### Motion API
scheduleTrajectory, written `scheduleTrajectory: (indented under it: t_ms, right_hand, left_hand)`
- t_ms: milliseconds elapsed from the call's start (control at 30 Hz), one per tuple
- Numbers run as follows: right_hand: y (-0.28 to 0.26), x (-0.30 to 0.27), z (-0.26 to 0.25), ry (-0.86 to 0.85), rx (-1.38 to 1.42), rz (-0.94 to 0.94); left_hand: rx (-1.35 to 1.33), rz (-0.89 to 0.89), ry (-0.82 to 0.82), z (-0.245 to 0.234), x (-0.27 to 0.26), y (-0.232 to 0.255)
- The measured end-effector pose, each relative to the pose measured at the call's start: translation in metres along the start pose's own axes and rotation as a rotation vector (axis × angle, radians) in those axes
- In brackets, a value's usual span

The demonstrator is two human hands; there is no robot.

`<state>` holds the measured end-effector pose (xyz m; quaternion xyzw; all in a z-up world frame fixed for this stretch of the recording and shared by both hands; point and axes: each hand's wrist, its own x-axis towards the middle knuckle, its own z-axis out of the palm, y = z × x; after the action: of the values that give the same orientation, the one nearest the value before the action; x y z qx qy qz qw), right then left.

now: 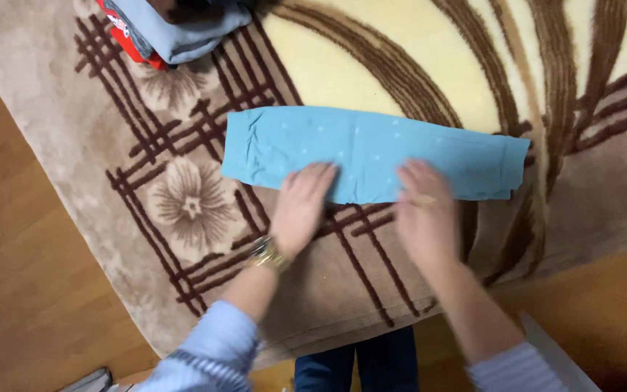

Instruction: Folding various items of clothing on a bed and placing them neatly into a closet shelf.

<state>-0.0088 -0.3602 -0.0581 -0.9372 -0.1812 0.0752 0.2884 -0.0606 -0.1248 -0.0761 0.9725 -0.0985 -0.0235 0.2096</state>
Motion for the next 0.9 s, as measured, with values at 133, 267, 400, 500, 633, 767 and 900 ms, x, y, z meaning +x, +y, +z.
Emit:
scheduleTrajectory:
  t_ms: [133, 267, 400, 500, 633, 767, 900]
  right_hand:
    - [-0.057, 0.06, 0.053, -0.281, 0.128, 0.155]
    - [-0.027, 0.061, 0.09, -0.175, -0.094, 0.163]
    - [0.044, 0.045, 0.08, 0.147, -0.313, -0.026]
    - [0.079, 0.033, 0.056, 0.209, -0.4, -0.061]
    - [0.105, 0.017, 0.024, 0.238, -0.428, -0.054]
    - [0.105, 0.002, 0.0, 0.026, -0.28, 0.144]
    - [0.113, -0.005, 0.0, 0.175, -0.417, -0.03]
  left_hand:
    - [-0.007, -0.004, 0.115, 0.055, 0.053, -0.009]
    - [0.096, -0.077, 0.187, 0.074, 0.056, -0.033]
    - [0.19, -0.044, 0.208, 0.071, 0.053, -0.061]
    - [0.263, -0.088, 0.159, 0.073, 0.042, -0.101]
    - [0.293, -0.086, 0.184, 0.048, 0.033, -0.105]
    - [0.308, -0.265, -0.022, 0.027, 0.035, -0.096]
    - [0.539, -0.245, 0.153, 0.014, 0.017, -0.11]
